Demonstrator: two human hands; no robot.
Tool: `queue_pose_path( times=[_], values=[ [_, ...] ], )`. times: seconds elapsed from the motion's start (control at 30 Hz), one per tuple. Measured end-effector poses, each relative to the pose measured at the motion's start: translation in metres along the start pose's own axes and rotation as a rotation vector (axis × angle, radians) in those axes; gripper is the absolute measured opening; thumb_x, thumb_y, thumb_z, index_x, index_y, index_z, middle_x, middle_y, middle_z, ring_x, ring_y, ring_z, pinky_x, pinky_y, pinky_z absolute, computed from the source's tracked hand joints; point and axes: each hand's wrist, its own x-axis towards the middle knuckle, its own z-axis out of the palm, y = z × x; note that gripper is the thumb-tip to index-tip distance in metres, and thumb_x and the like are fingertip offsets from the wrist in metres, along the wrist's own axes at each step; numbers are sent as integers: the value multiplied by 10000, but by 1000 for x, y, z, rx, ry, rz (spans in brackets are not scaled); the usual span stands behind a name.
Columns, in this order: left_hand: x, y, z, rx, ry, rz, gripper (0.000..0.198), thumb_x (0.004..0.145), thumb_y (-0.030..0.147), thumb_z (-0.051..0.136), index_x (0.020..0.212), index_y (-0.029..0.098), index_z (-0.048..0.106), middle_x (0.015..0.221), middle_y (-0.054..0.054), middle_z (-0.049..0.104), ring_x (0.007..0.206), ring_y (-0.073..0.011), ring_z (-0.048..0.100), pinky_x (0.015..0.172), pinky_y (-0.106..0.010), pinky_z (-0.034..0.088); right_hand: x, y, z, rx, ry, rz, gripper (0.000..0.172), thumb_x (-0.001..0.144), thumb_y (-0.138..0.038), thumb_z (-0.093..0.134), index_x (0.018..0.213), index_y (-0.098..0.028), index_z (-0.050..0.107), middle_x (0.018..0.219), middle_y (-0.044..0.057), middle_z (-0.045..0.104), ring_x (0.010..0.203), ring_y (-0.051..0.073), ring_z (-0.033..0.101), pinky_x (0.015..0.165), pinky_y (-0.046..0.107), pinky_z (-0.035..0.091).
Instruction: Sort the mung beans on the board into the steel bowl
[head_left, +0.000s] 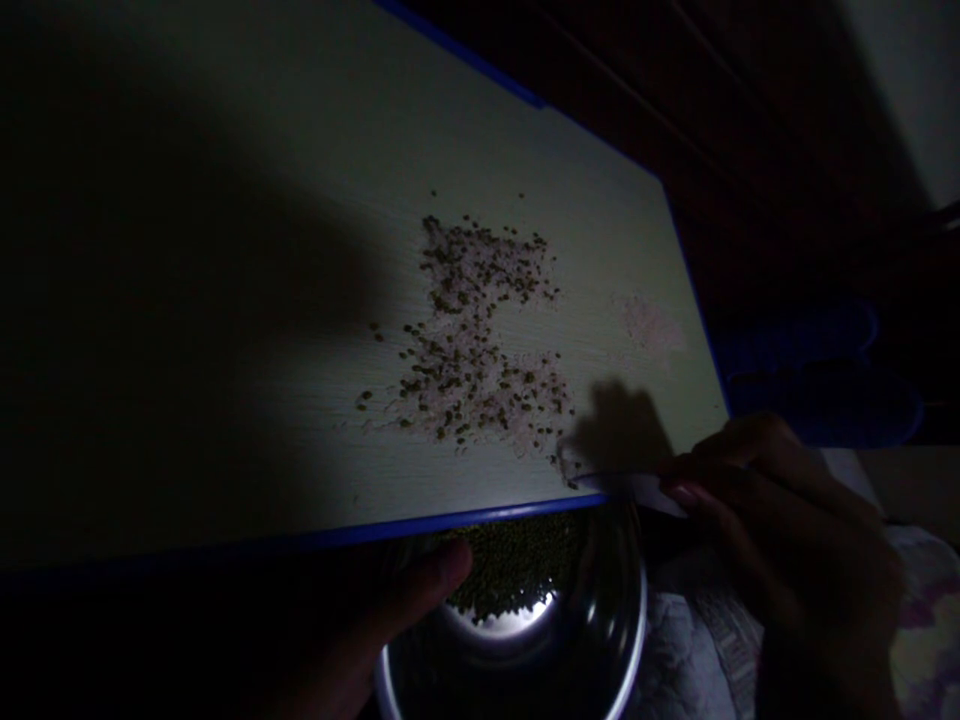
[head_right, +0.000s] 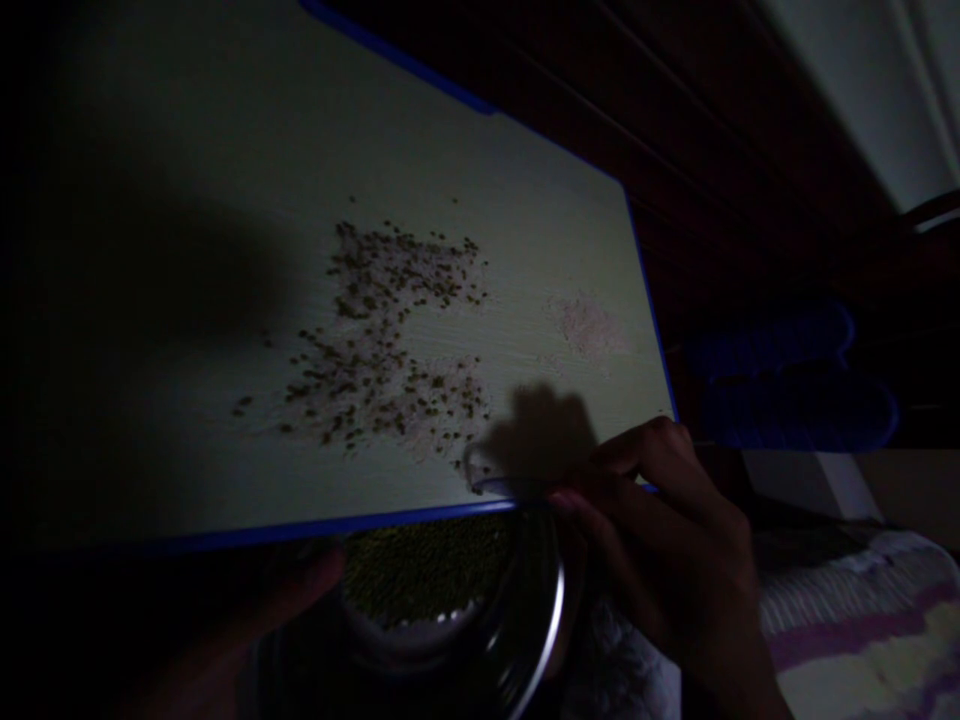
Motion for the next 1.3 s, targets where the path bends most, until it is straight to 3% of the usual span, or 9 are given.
queue_pose_path(
  times=[0.23, 0.33, 0.43, 0.53, 0.73, 0.9, 0.97, 1.03, 1.3],
  values=[
    [4, 0, -5, -50, -32, -80, 512, 987, 303, 859, 1467, 223, 698, 1599, -156, 645, 1414, -343, 680, 1183, -605, 624, -1, -4, -1, -5, -15, -9, 137, 995, -152, 780, 1072, -265, 794, 921, 13, 721, 856, 177, 680, 726, 364, 549],
    [-1, -12, -17, -88, 69, -142, 547, 995, 298, 853, 1508, 233, 678, 1595, -168, 660, 1390, -340, 712, 1155, -590, 656, -2, -4, -2, -1, -20, -22, 114, 1007, -168, 766, 1062, -262, 800, 925, 24, 711, 857, 179, 665, 719, 361, 545],
    [-14, -33, -32, -154, 226, -214, 660, 1001, 366, 844, 1604, 256, 599, 1544, -181, 715, 1243, -337, 806, 956, -526, 758, -3, -5, -5, 16, -22, -34, 118, 1015, -177, 754, 1071, -267, 803, 920, 29, 717, 857, 186, 667, 709, 363, 554],
    [-26, -50, -42, -225, 354, -261, 771, 980, 382, 854, 1662, 463, 502, 1653, -57, 675, 1290, -291, 811, 948, -419, 760, -3, -6, -6, 28, -13, -33, 145, 1022, -174, 741, 1094, -283, 805, 914, 18, 731, 827, 184, 668, 707, 372, 562],
    [-28, -50, -41, -202, 472, -214, 931, 898, 316, 927, 1662, 569, 460, 1826, 99, 455, 1686, -257, 466, 1010, -252, 674, -6, -3, -1, -23, -11, -17, 102, 1030, -183, 752, 1069, -268, 793, 922, 16, 726, 857, 175, 683, 726, 352, 564],
    [-22, -25, -33, -128, 359, -234, 950, 943, 356, 913, 1728, 450, 385, 1876, -56, 360, 1748, -315, 342, 1054, -310, 696, -6, 5, 1, -110, 34, 83, 63, 1057, -226, 745, 1062, -275, 785, 922, 0, 718, 812, 153, 691, 664, 327, 524],
    [-16, -13, -26, -88, 259, -226, 859, 944, 311, 913, 1692, 342, 492, 1792, -158, 472, 1625, -403, 524, 1127, -532, 699, -5, 8, 2, -142, 59, 99, 50, 1058, -236, 753, 1060, -274, 784, 938, 3, 715, 815, 154, 686, 668, 334, 507],
    [-9, -3, -18, -58, 158, -217, 685, 987, 295, 866, 1617, 291, 597, 1704, -179, 563, 1498, -389, 643, 1164, -617, 661, -4, 9, 2, -160, 82, 104, 59, 1056, -228, 757, 1077, -274, 786, 963, 5, 714, 834, 154, 681, 694, 342, 501],
    [-1, 6, -10, -60, 74, -189, 597, 1010, 316, 841, 1569, 259, 640, 1653, -169, 610, 1437, -353, 682, 1175, -606, 645, 0, 4, 2, -57, 30, 2, 148, 1014, -163, 779, 1111, -271, 805, 983, 16, 713, 894, 175, 678, 752, 359, 532]
  ],
)
